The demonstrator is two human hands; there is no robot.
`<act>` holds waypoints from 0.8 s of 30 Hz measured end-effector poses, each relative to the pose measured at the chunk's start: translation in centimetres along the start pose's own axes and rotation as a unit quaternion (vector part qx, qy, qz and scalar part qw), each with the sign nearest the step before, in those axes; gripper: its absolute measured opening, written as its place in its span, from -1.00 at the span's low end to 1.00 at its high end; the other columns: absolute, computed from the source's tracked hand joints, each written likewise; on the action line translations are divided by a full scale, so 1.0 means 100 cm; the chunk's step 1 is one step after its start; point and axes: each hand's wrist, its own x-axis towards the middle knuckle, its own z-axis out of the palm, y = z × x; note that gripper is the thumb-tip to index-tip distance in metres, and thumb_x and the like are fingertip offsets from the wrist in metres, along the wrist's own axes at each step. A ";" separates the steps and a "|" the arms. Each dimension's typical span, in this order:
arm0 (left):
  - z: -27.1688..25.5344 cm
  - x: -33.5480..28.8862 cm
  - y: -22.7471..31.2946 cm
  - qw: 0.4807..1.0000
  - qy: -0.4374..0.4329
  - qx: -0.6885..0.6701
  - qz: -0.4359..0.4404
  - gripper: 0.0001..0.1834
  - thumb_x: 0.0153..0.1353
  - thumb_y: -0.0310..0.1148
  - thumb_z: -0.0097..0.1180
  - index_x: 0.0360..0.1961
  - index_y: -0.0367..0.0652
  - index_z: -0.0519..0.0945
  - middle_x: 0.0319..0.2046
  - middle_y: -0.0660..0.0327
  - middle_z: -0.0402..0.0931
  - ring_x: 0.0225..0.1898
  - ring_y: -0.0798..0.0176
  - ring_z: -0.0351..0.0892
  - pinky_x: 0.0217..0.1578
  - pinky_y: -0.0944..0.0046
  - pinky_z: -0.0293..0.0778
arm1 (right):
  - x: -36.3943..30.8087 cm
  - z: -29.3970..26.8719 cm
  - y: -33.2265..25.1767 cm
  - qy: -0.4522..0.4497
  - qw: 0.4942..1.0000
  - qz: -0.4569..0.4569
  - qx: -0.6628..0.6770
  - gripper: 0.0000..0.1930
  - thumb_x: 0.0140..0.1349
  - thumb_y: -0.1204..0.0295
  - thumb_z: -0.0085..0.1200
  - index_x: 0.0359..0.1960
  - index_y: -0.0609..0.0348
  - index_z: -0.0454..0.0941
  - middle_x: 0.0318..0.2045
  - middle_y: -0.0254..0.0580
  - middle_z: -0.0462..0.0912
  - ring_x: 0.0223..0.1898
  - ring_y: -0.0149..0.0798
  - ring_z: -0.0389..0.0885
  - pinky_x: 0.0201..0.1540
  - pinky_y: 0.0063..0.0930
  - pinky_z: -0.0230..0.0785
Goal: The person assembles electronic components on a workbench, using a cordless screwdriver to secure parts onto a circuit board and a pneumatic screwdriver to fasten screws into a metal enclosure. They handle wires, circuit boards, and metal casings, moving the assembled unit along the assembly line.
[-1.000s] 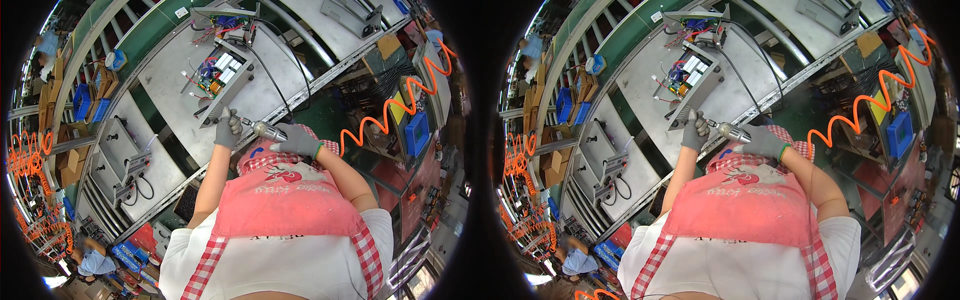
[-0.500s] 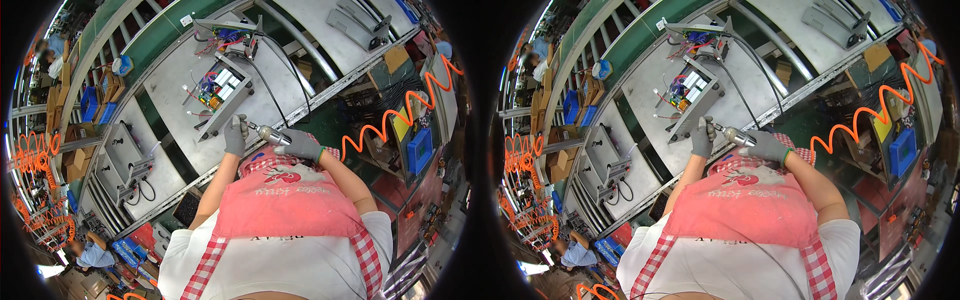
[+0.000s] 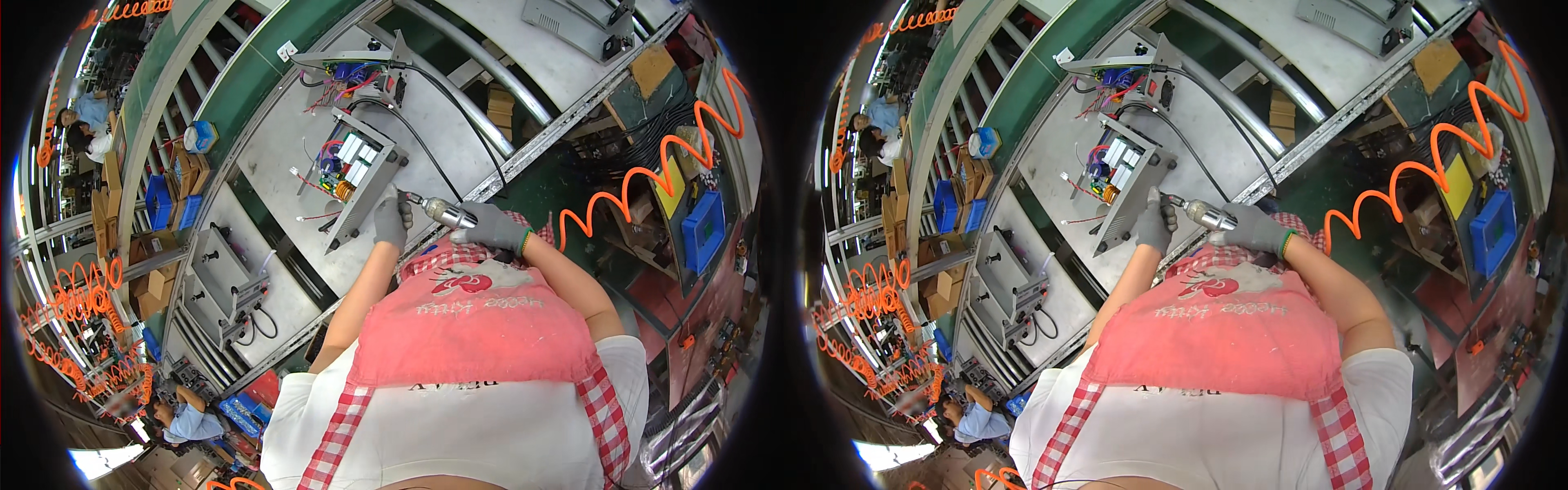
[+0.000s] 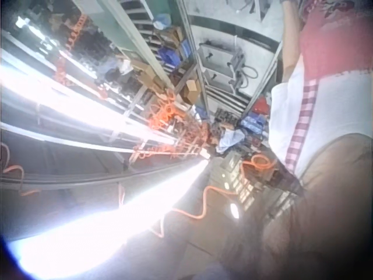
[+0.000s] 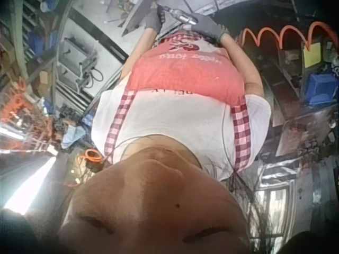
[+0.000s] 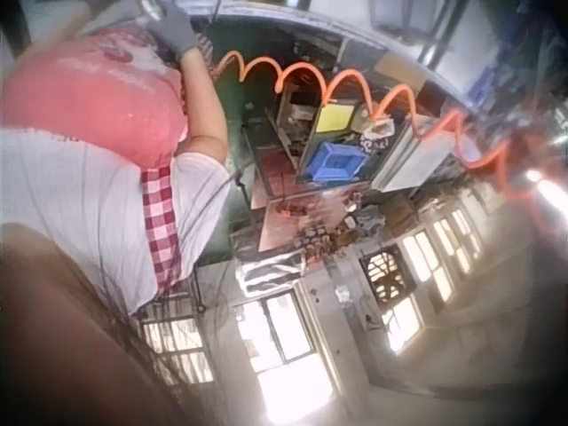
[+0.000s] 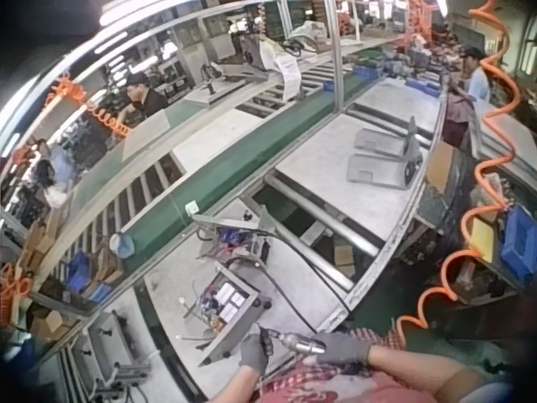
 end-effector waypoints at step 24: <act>0.020 0.051 0.108 0.594 0.249 0.667 0.375 -0.66 0.30 -0.14 -0.20 -0.18 -0.13 0.52 -0.44 -0.03 0.55 -0.39 -0.11 0.56 -0.39 -0.07 0.42 | 0.075 0.005 0.058 0.095 0.994 -0.041 0.020 -0.44 -0.10 0.02 0.26 -0.15 0.16 0.50 -0.38 -0.05 0.60 -0.33 -0.14 0.59 -0.20 -0.32 0.39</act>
